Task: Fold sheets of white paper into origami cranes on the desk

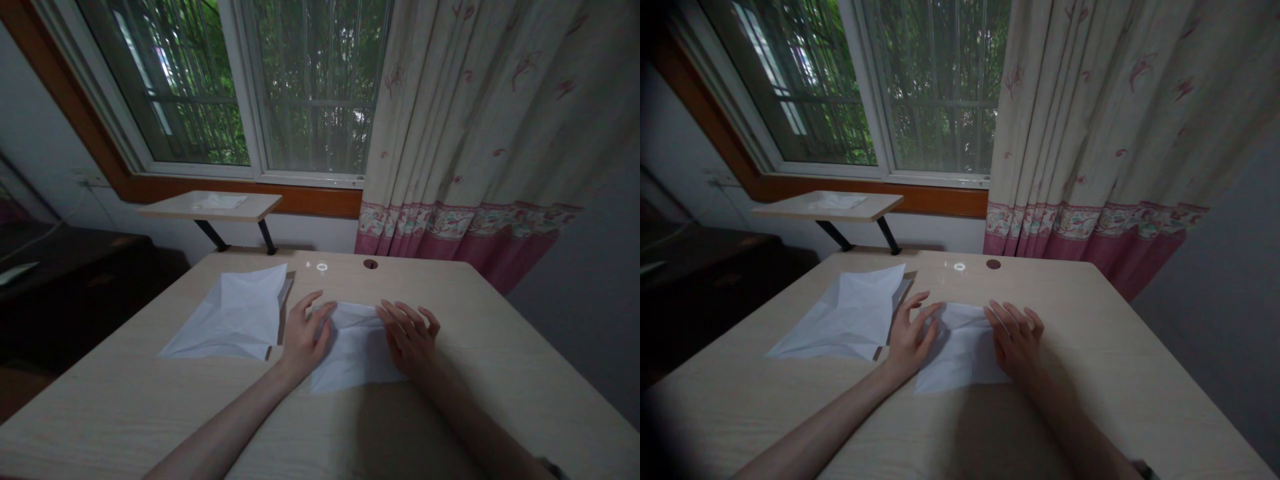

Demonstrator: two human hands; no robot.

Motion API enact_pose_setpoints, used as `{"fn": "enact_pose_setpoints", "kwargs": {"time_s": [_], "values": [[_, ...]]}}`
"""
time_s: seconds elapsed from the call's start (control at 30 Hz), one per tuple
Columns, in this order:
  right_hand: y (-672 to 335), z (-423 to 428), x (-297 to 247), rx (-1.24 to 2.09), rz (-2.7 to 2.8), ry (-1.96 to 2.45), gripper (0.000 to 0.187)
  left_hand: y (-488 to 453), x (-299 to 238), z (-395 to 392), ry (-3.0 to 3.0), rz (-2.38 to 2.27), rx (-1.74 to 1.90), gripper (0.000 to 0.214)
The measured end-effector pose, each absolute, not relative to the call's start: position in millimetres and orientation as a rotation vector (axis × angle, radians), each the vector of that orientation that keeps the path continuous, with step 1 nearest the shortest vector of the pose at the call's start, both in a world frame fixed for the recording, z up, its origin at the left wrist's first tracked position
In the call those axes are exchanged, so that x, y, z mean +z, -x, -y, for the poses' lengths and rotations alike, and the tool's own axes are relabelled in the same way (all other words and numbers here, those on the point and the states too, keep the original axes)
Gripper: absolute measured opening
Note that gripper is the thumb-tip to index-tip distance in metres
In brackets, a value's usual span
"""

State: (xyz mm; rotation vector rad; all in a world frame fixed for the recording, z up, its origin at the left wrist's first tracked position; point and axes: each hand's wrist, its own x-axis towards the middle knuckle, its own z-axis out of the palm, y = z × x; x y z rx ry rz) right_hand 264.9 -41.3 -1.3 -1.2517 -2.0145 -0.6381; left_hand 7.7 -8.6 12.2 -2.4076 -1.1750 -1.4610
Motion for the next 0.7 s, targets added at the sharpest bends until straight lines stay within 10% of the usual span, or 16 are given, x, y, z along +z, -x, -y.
{"fn": "enact_pose_setpoints", "kwargs": {"time_s": [0.7], "values": [[-261, 25, -11, -0.480, 2.105, 1.376, 0.076, -18, 5, 7, 2.518, 1.364, -0.915, 0.077]]}}
